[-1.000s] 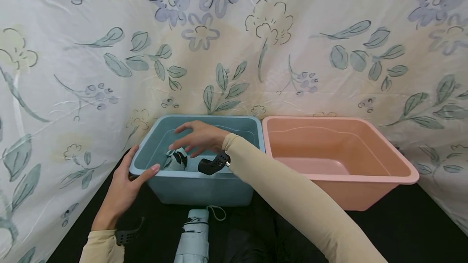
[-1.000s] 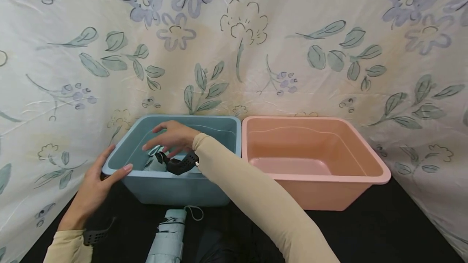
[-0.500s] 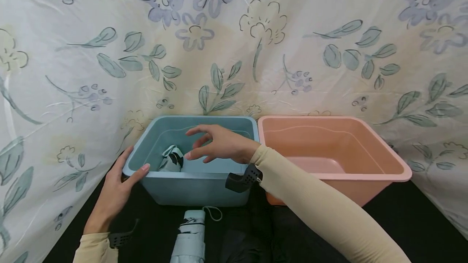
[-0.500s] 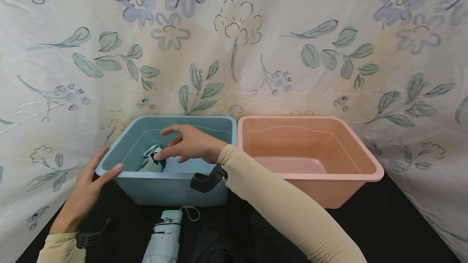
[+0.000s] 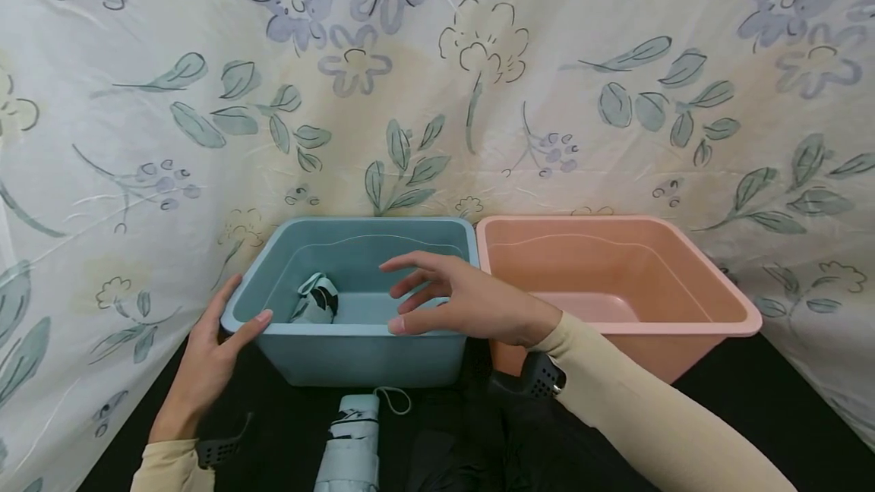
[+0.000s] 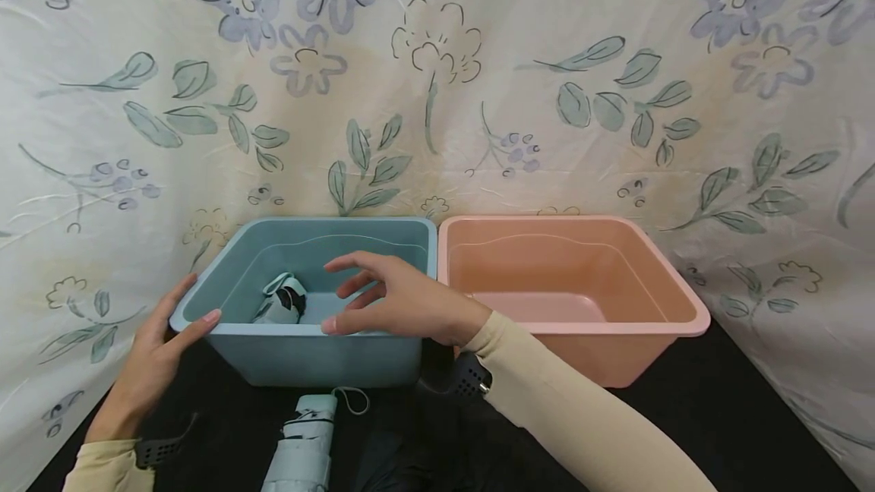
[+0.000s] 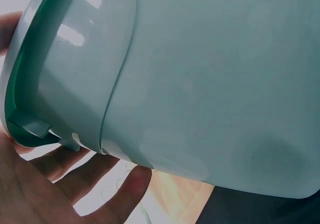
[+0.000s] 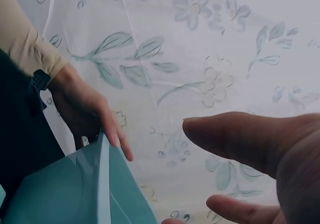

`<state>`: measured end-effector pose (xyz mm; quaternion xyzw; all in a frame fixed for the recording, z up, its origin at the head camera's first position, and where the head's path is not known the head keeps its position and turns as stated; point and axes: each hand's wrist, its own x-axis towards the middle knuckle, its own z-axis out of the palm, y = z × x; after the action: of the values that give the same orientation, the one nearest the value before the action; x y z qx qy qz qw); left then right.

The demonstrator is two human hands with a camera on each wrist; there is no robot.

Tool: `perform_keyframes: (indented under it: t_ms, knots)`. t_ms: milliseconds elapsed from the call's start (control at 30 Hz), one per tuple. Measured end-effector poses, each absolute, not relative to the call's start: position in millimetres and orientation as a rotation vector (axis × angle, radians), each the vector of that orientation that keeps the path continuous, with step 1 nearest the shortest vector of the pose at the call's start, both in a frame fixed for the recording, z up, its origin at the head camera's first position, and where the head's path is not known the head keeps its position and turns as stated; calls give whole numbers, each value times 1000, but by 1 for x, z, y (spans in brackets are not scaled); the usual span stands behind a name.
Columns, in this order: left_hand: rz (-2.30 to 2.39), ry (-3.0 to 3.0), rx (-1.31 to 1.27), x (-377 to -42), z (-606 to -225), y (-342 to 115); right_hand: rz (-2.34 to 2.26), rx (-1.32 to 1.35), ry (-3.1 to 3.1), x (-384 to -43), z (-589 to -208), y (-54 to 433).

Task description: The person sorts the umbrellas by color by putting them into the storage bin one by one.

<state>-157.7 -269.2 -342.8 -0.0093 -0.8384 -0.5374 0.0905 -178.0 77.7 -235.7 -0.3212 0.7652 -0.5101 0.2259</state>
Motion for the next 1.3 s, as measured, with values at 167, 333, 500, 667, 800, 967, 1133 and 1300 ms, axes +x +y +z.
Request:
perform_keyframes:
  t_ms: [167,333,500,667,800,967,1133,1300]
  knots:
    - [-1619,-2477,-27,-158,-343,-269,-1474,-844,2085,-160,-238,99]
    - [-1615,-2465,-60,-159,-343,-268,-1538,-845,2023,-141,-247,123]
    - [-1612,-2459,-71,-160,-343,-267,-1624,-838,1931,-124,-262,145]
    - [-1628,-2454,-75,-160,-344,-267,-1670,-772,1911,-112,-282,166]
    - [-1624,-2467,-69,-159,-344,-268,-1726,-730,1855,-106,-303,180]
    - [-1616,-2471,-56,-158,-344,-268,-1740,-643,1877,-103,-329,202]
    - [-1621,-2462,-65,-158,-345,-268,-1731,-519,1942,-101,-351,223]
    - [-1618,-2459,-58,-157,-345,-269,-1718,-425,1981,-102,-364,234]
